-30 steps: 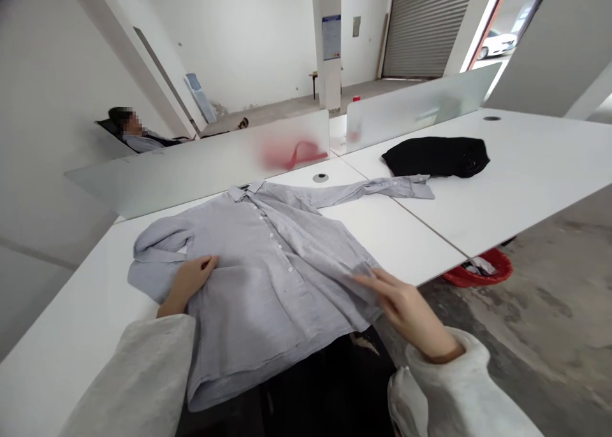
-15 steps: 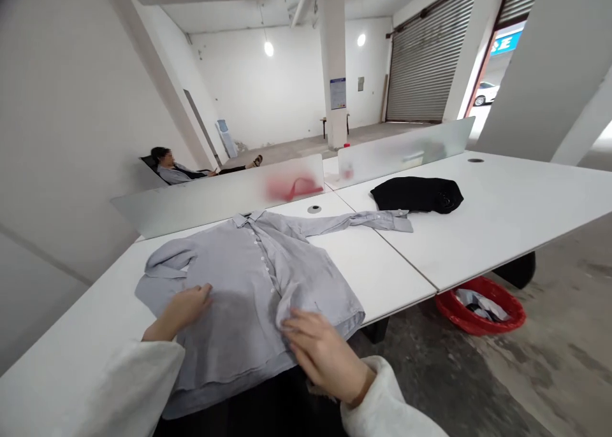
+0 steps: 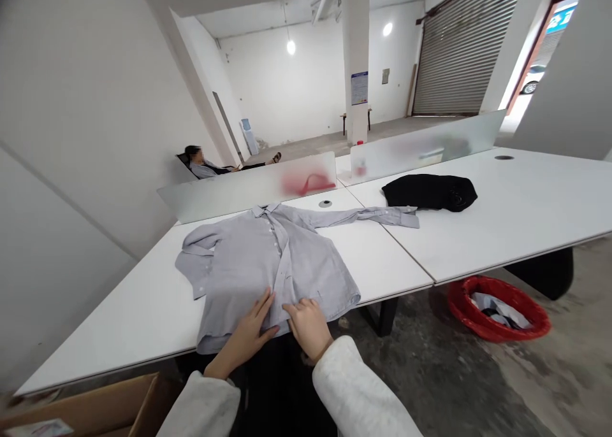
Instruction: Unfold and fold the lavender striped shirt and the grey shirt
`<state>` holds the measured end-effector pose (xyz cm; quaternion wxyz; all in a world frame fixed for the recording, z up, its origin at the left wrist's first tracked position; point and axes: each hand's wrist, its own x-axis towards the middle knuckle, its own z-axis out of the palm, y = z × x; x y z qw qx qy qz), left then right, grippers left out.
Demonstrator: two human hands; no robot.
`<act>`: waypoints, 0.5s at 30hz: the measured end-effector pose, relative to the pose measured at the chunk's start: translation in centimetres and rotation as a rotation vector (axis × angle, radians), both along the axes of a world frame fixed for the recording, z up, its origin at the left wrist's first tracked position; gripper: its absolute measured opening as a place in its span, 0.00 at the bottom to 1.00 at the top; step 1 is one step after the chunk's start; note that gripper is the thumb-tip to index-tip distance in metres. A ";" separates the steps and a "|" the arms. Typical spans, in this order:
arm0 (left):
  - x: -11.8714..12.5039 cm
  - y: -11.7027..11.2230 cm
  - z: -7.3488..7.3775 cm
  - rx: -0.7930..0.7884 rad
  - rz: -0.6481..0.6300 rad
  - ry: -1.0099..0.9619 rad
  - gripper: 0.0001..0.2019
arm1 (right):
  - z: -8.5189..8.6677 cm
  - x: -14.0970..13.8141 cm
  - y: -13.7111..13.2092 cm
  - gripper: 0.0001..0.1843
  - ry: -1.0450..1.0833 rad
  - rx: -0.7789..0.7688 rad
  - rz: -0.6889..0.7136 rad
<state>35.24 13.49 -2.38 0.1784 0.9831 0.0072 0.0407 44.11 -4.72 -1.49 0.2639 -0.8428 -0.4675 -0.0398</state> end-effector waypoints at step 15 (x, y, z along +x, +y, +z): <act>0.7 1.2 4.0 -0.286 0.605 -0.109 0.31 | 0.3 -0.2 2.1 0.23 -0.038 0.322 0.025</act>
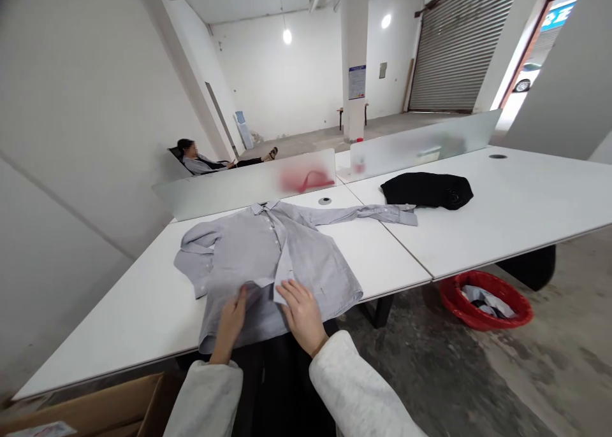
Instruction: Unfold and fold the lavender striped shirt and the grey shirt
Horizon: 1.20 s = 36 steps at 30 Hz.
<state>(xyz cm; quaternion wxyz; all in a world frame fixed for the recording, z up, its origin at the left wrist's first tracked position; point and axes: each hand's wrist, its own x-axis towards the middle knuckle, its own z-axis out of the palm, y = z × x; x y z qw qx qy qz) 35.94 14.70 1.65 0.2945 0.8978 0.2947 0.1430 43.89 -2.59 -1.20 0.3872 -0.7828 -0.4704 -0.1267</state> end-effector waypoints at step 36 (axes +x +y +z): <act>-2.2 -1.7 -3.5 0.800 -0.440 -0.350 0.26 | 5.9 1.3 -0.1 0.23 0.903 0.626 0.000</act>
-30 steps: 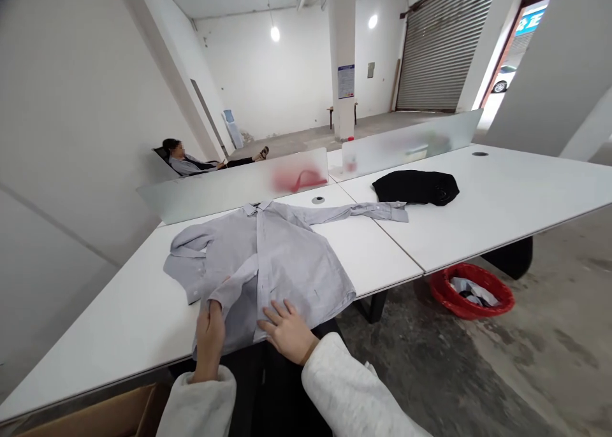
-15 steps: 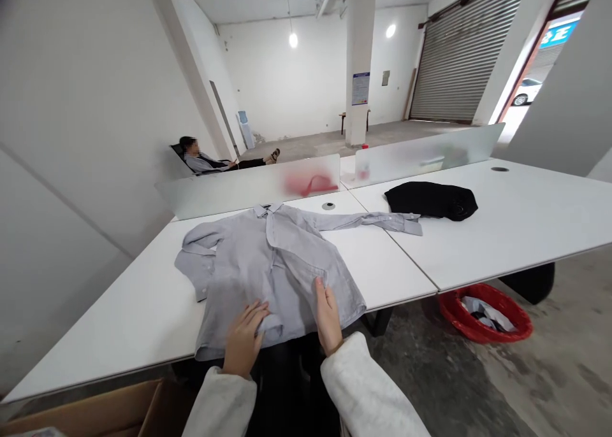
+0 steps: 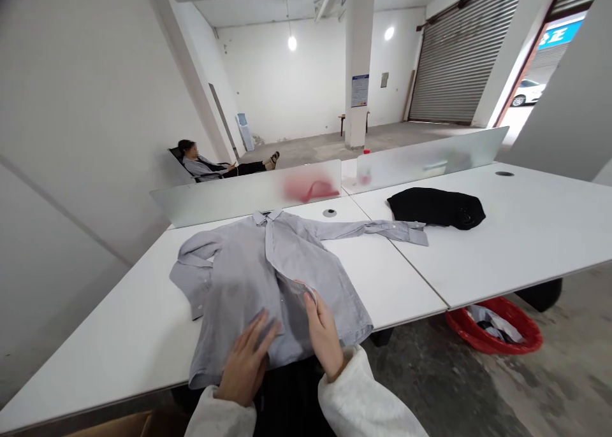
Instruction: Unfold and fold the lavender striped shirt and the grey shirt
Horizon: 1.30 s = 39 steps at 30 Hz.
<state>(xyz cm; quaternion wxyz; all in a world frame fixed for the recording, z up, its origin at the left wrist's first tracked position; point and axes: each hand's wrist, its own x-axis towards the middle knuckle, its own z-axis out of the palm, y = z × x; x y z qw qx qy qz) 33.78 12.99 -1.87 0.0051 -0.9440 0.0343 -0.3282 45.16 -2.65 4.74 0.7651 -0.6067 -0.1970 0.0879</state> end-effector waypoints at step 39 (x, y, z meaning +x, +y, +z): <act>2.4 -2.6 -6.2 -1.486 -0.091 0.423 0.26 | -0.5 0.7 -1.5 0.23 -0.666 -0.546 0.518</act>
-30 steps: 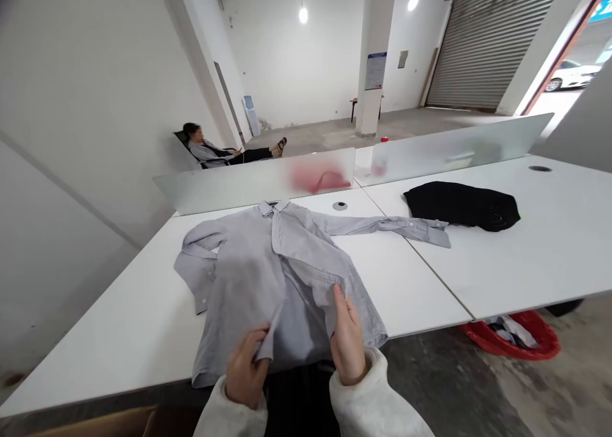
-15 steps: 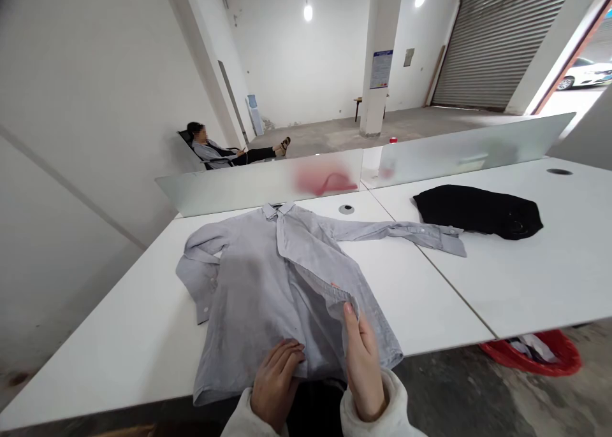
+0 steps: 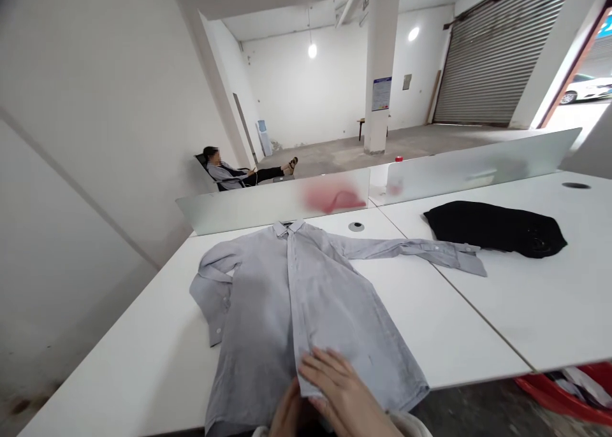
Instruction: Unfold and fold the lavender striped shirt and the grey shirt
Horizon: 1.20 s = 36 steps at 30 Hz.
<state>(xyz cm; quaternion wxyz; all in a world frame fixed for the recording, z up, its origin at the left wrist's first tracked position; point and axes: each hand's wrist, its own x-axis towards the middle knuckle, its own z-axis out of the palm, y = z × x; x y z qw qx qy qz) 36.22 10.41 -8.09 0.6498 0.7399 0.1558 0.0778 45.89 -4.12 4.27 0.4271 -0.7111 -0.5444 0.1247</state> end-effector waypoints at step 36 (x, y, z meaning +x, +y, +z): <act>-10.3 13.5 0.2 1.446 0.106 -0.031 0.28 | -2.3 9.6 -3.0 0.25 -0.628 -0.352 -0.297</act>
